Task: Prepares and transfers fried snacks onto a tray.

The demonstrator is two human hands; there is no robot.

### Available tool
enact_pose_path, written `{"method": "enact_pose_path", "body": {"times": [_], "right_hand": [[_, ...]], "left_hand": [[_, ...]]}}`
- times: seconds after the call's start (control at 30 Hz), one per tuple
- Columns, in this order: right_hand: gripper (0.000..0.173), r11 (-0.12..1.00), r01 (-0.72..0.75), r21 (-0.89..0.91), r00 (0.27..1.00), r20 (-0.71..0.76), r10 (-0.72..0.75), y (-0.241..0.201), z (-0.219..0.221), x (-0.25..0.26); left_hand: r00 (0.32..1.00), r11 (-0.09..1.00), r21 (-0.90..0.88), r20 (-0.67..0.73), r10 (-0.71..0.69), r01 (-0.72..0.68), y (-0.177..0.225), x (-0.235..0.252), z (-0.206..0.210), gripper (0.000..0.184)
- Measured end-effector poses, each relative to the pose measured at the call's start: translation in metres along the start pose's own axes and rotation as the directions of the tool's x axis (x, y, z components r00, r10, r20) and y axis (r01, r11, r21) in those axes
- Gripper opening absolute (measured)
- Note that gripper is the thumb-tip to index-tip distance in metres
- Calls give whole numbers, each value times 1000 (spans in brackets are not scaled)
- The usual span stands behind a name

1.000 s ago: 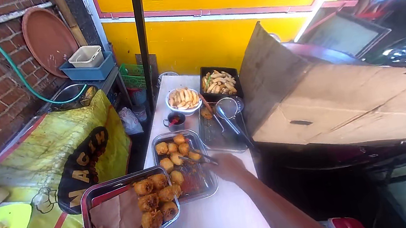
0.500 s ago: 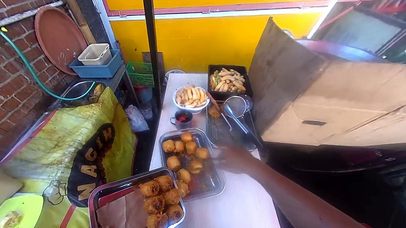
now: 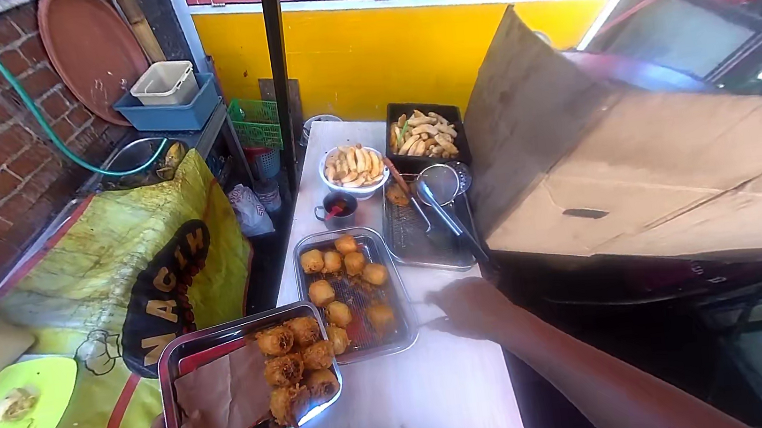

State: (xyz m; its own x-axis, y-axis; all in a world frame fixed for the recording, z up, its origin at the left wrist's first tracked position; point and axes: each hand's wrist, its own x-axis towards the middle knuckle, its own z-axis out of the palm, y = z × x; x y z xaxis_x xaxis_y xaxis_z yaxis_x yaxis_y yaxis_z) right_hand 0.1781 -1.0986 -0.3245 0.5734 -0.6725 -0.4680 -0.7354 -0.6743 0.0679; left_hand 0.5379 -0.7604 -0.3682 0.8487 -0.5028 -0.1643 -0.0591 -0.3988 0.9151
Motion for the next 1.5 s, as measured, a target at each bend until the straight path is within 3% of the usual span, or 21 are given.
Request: {"method": "enact_pose_path", "body": {"times": [0.17, 0.43, 0.57, 0.73, 0.9, 1.07, 1.2, 1.33, 1.5], "right_hand": [[43, 997, -10, -77, 998, 58, 14, 4, 30, 12], [48, 980, -45, 194, 998, 46, 36, 45, 32, 8], [59, 987, -30, 159, 999, 41, 24, 5, 32, -6], [54, 999, -2, 45, 997, 72, -1, -23, 45, 1], [48, 914, -33, 405, 999, 21, 27, 30, 55, 14], [29, 730, 153, 666, 979, -205, -17, 23, 22, -14], [30, 524, 464, 714, 886, -368, -284, -33, -1, -29], [48, 588, 601, 542, 798, -355, -488, -82, 18, -9], [62, 717, 612, 334, 790, -273, -548, -96, 26, 0]], "left_hand": [[1000, 1000, -5, 15, -16, 16, -2, 5, 5, 21], [999, 1000, -5, 32, 10, -10, -3, 16, 19, 22], [999, 1000, -5, 38, 6, -6, -3, 17, 21, 25], [999, 1000, -4, 34, 6, -6, -3, 17, 20, 23], [1000, 1000, -6, 29, -1, 2, -2, 19, 17, 23], [999, 999, -40, 39, -6, 8, -1, 24, 17, 17], [996, 999, -42, 84, -20, 24, 3, 30, 23, 15], [993, 999, -34, 117, -15, 19, 11, 32, 33, 17], [993, 999, -48, 115, 14, -9, 7, 34, 30, 17]]}}
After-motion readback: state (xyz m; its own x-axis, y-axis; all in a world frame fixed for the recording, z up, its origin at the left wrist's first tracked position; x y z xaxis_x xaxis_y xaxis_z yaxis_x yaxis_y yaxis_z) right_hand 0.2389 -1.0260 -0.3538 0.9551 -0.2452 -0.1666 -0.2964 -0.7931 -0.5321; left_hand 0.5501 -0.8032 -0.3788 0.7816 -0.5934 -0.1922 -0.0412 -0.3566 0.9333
